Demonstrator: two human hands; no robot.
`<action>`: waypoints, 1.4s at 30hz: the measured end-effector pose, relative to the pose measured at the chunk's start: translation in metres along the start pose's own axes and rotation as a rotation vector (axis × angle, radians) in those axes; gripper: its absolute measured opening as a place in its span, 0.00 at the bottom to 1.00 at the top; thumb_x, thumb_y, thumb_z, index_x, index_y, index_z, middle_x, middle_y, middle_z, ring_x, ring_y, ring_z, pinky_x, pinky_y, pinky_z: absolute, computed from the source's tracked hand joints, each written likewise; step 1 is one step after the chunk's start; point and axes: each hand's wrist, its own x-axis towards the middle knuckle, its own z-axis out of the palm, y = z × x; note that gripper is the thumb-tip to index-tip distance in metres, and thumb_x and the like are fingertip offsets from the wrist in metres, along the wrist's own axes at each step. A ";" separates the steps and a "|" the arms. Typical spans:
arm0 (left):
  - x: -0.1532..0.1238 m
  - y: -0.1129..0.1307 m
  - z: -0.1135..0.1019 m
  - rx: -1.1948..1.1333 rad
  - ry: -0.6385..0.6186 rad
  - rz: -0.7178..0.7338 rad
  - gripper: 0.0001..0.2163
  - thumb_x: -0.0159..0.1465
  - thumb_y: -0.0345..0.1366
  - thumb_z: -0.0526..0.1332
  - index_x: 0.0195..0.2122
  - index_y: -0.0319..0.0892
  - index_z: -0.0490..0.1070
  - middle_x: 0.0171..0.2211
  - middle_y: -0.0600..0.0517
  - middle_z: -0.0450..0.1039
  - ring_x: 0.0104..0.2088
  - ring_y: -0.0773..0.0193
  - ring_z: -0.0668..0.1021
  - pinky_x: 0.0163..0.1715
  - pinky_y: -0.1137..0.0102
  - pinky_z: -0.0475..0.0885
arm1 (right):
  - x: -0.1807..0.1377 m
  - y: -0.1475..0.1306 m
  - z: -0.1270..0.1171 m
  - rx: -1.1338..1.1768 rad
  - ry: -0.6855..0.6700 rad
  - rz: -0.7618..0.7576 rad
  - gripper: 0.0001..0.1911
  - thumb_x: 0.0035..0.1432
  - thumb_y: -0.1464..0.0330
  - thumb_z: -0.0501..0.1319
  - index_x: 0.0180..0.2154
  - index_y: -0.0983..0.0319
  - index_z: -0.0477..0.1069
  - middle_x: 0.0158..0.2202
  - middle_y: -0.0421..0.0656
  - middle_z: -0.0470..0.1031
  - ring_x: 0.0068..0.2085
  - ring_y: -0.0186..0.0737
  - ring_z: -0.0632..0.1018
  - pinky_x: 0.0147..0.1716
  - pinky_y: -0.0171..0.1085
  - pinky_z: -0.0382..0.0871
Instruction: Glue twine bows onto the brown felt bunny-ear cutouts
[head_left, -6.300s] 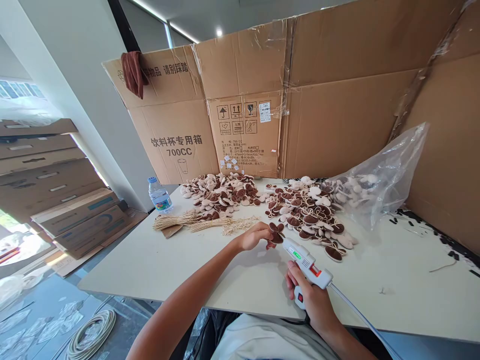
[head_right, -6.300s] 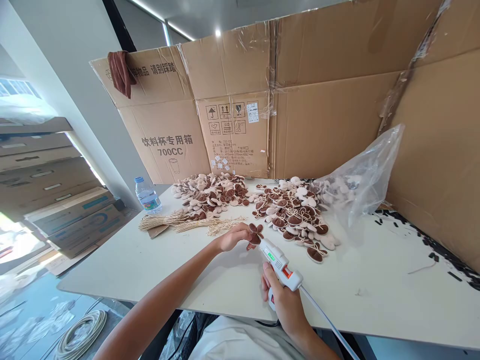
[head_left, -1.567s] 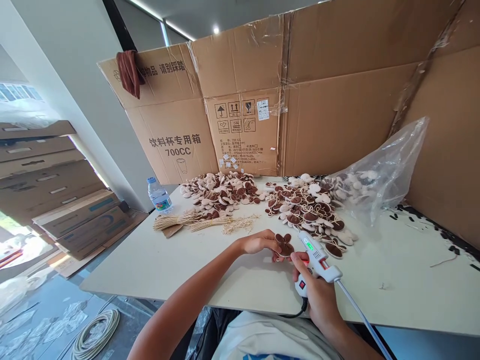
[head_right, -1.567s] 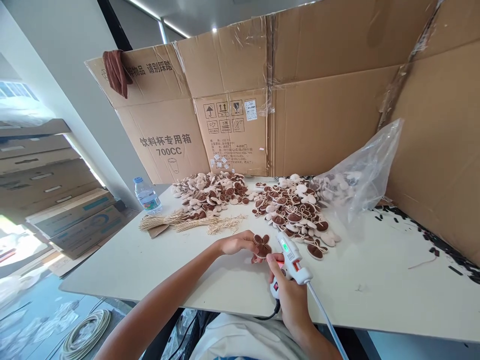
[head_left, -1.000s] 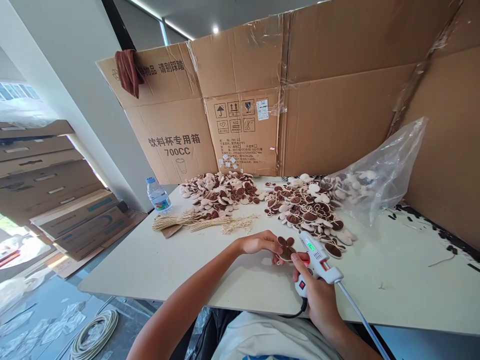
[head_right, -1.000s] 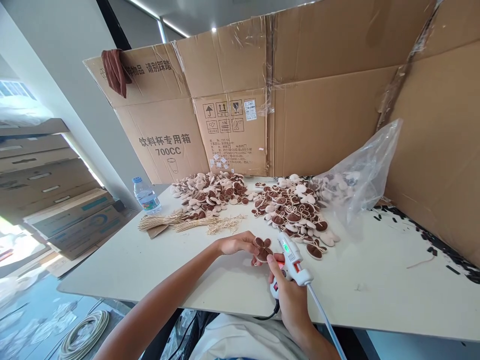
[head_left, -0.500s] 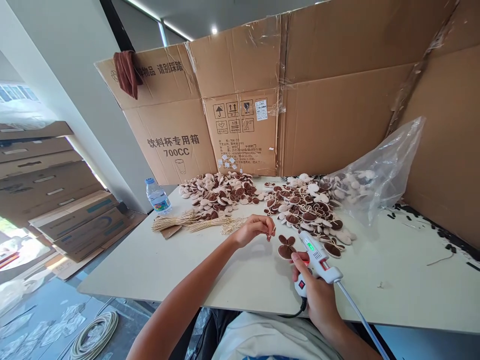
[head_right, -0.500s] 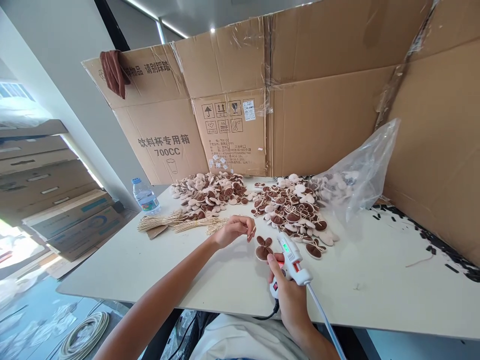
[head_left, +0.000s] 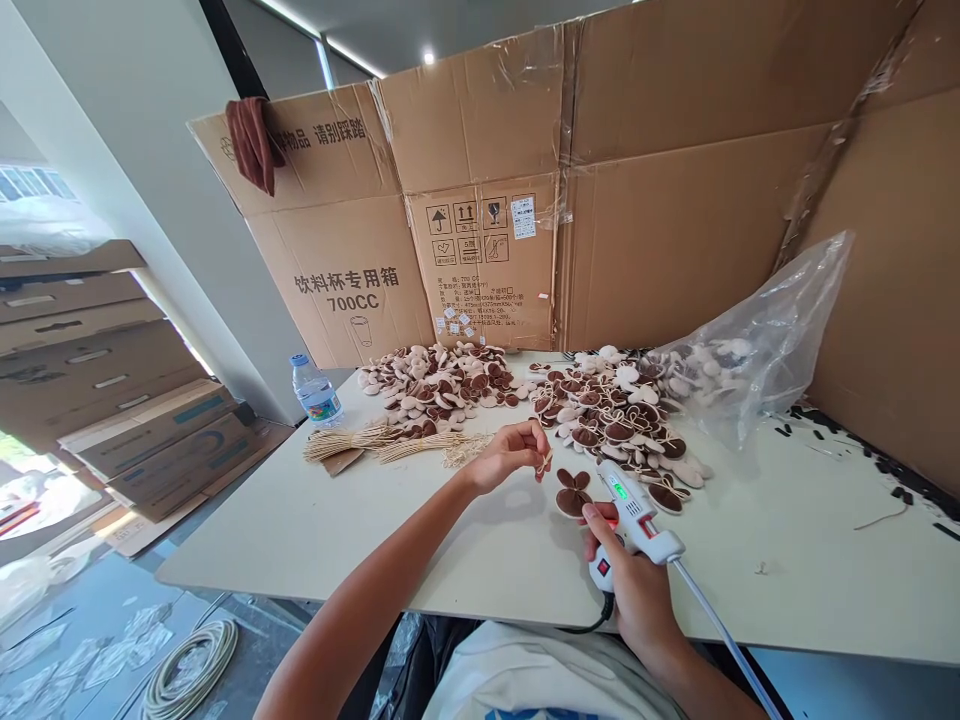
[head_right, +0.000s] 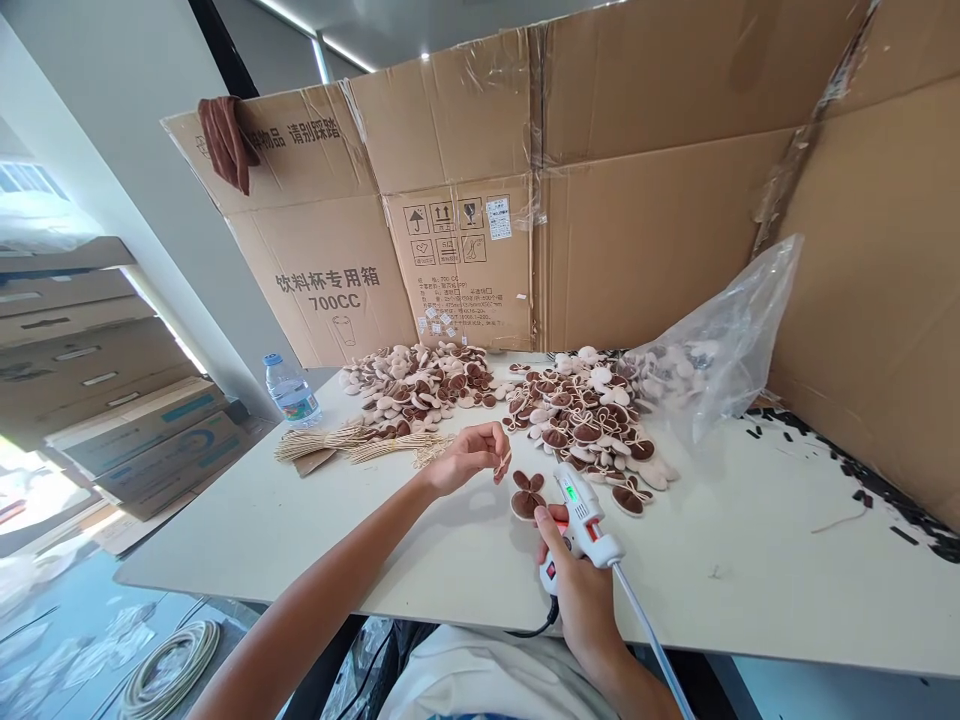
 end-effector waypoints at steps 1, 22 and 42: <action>0.000 0.000 0.000 -0.002 -0.006 0.000 0.09 0.57 0.32 0.67 0.34 0.39 0.67 0.29 0.52 0.71 0.29 0.66 0.74 0.31 0.69 0.71 | 0.000 -0.001 0.001 0.002 -0.001 0.001 0.23 0.50 0.50 0.74 0.37 0.59 0.75 0.19 0.34 0.71 0.21 0.34 0.67 0.20 0.34 0.58; -0.002 0.003 0.004 0.053 0.020 -0.016 0.12 0.55 0.36 0.73 0.35 0.36 0.76 0.34 0.48 0.74 0.32 0.65 0.76 0.34 0.69 0.73 | 0.002 0.001 -0.001 -0.034 -0.006 0.006 0.24 0.50 0.48 0.73 0.38 0.60 0.76 0.19 0.36 0.72 0.21 0.35 0.68 0.20 0.35 0.59; -0.005 0.010 0.010 0.300 -0.028 0.012 0.13 0.53 0.39 0.76 0.34 0.36 0.81 0.31 0.48 0.76 0.28 0.68 0.71 0.28 0.71 0.64 | 0.003 0.003 -0.001 -0.029 -0.001 0.005 0.23 0.51 0.49 0.73 0.37 0.59 0.76 0.20 0.35 0.72 0.22 0.33 0.67 0.21 0.34 0.59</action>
